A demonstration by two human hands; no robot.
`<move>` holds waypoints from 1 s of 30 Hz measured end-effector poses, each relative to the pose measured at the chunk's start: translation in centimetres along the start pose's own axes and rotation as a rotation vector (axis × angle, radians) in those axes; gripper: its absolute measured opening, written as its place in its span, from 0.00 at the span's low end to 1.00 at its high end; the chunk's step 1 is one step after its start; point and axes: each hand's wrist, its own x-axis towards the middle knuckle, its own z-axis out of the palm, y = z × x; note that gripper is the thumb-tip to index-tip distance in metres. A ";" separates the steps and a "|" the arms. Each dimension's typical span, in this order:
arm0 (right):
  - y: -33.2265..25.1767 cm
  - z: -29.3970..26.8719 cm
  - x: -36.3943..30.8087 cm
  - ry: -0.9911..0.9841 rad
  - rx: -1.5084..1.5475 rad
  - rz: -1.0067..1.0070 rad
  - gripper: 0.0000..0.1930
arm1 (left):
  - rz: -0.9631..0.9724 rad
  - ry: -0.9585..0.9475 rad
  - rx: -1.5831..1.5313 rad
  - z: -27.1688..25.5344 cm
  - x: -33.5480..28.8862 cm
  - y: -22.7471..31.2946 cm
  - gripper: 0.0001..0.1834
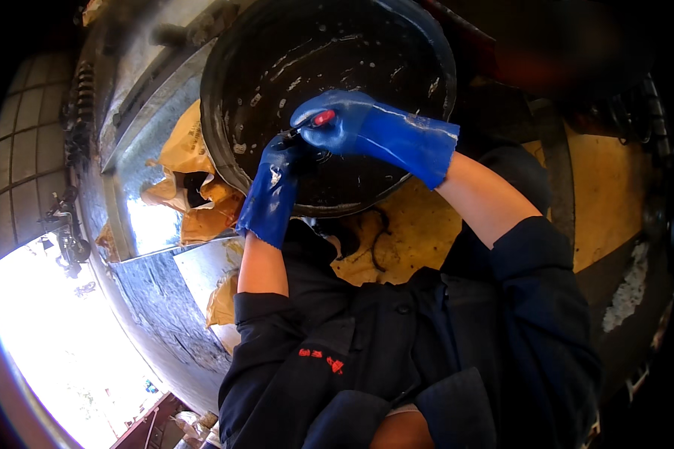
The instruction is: The person scrubs a metal ring in a bucket of liquid with a red-handled brush.
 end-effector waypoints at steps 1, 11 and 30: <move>0.2 0.1 -0.4 0.038 0.012 0.113 0.12 | -0.014 -0.004 -0.021 0.1 0.6 -0.4 0.17; 0.6 0.3 -2.9 0.114 0.511 0.876 0.17 | 0.233 0.049 -0.177 1.0 0.8 -0.9 0.14; 0.5 0.9 -0.8 0.097 0.634 0.881 0.15 | -0.040 0.123 1.427 2.7 2.2 1.2 0.22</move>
